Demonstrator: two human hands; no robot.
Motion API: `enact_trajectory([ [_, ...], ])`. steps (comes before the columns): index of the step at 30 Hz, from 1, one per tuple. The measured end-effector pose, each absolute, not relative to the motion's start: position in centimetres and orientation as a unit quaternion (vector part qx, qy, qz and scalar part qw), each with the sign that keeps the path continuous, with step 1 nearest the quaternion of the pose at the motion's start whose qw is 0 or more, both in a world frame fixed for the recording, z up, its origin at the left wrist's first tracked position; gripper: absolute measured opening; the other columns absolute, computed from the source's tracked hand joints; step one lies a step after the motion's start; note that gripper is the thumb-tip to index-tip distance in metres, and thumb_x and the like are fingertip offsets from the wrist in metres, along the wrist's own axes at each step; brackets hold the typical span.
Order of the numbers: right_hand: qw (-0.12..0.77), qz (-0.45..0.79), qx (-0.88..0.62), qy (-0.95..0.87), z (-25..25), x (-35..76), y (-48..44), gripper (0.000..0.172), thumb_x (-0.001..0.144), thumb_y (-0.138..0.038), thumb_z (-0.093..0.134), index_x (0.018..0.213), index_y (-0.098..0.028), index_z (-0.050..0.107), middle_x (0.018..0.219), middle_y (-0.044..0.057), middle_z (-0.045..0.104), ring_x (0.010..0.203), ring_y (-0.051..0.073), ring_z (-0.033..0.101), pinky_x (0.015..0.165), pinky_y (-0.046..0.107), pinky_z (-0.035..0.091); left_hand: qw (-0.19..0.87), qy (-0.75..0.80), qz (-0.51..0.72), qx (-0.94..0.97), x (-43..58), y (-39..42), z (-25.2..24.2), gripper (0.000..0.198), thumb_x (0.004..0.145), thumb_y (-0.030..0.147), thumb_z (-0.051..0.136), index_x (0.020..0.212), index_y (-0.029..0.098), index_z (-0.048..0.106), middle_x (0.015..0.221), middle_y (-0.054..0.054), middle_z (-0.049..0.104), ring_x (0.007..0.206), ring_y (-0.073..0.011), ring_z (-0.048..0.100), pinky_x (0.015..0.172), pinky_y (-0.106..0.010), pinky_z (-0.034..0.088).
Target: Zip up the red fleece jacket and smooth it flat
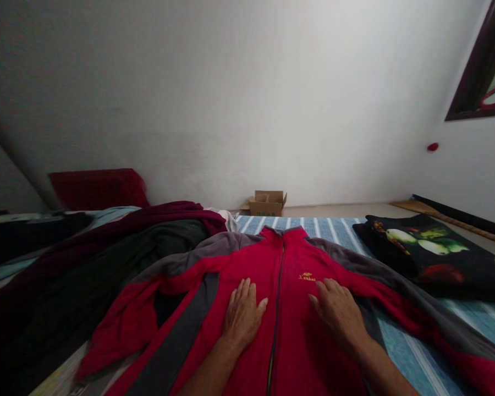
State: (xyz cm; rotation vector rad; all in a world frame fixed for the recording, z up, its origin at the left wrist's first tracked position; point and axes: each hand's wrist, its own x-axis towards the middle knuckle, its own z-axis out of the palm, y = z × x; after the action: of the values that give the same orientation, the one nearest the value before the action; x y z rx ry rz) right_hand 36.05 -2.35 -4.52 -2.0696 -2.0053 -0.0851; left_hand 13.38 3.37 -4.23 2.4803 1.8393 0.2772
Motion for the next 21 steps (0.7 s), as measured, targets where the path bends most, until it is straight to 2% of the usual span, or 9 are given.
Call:
enact_trajectory([
  [4,0.152,0.007,-0.61,-0.778,-1.4,29.6,4.5,0.035,0.091,-0.021,0.029,0.096,-0.016,0.063,0.098,0.012,0.064,0.091,0.019,0.058,0.08,0.027,0.041,0.036,0.591,0.093,0.801,13.0,3.3,-5.4,0.056,0.088,0.04,0.035,0.135,0.009,0.041,0.147,-0.016,0.028,0.136,-0.0283,0.022,0.11,-0.046,0.022],
  [7,0.147,0.014,-0.58,-0.801,-1.4,25.3,10.0,0.034,0.091,-0.017,0.03,0.089,-0.014,0.064,0.087,0.008,0.063,0.081,0.016,0.058,0.07,0.023,0.04,0.053,0.601,0.094,0.792,12.9,3.3,-5.7,0.059,0.087,0.04,0.034,0.136,0.008,0.039,0.148,-0.016,0.024,0.137,-0.0281,0.019,0.111,-0.047,0.021],
  [11,0.143,0.022,-0.558,-0.817,-3.0,22.6,15.8,0.037,0.093,-0.018,0.027,0.094,-0.014,0.064,0.093,0.005,0.061,0.09,0.013,0.056,0.075,0.021,0.037,0.071,0.634,0.087,0.765,12.8,3.2,-6.3,0.066,0.085,0.04,0.038,0.14,0.004,0.03,0.149,-0.019,0.016,0.137,-0.03,0.016,0.112,-0.047,0.02],
  [14,0.134,0.026,-0.563,-0.815,-4.0,22.3,18.4,0.034,0.094,-0.025,0.031,0.099,-0.017,0.064,0.102,0.006,0.06,0.098,0.015,0.053,0.082,0.024,0.037,0.085,0.646,0.087,0.754,12.8,3.2,-6.8,0.071,0.086,0.045,0.036,0.141,0.002,0.026,0.149,-0.02,0.014,0.138,-0.0311,0.008,0.113,-0.048,0.013],
  [18,0.126,0.019,-0.589,-0.798,-4.5,22.6,19.7,0.037,0.096,-0.034,0.028,0.11,-0.022,0.059,0.108,0.008,0.056,0.101,0.018,0.051,0.084,0.029,0.038,0.097,0.649,0.083,0.75,12.8,3.3,-7.2,0.076,0.085,0.052,0.033,0.141,0.0,0.026,0.149,-0.019,0.014,0.138,-0.0327,0.0,0.114,-0.051,0.004],
  [21,0.118,0.014,-0.597,-0.793,-4.5,22.6,19.7,0.037,0.096,-0.034,0.026,0.112,-0.024,0.058,0.107,0.007,0.056,0.099,0.018,0.052,0.083,0.03,0.039,0.093,0.655,0.078,0.746,13.0,3.5,-7.5,0.077,0.084,0.053,0.033,0.14,0.001,0.028,0.149,-0.019,0.014,0.138,-0.0336,-0.002,0.113,-0.053,0.002],
])
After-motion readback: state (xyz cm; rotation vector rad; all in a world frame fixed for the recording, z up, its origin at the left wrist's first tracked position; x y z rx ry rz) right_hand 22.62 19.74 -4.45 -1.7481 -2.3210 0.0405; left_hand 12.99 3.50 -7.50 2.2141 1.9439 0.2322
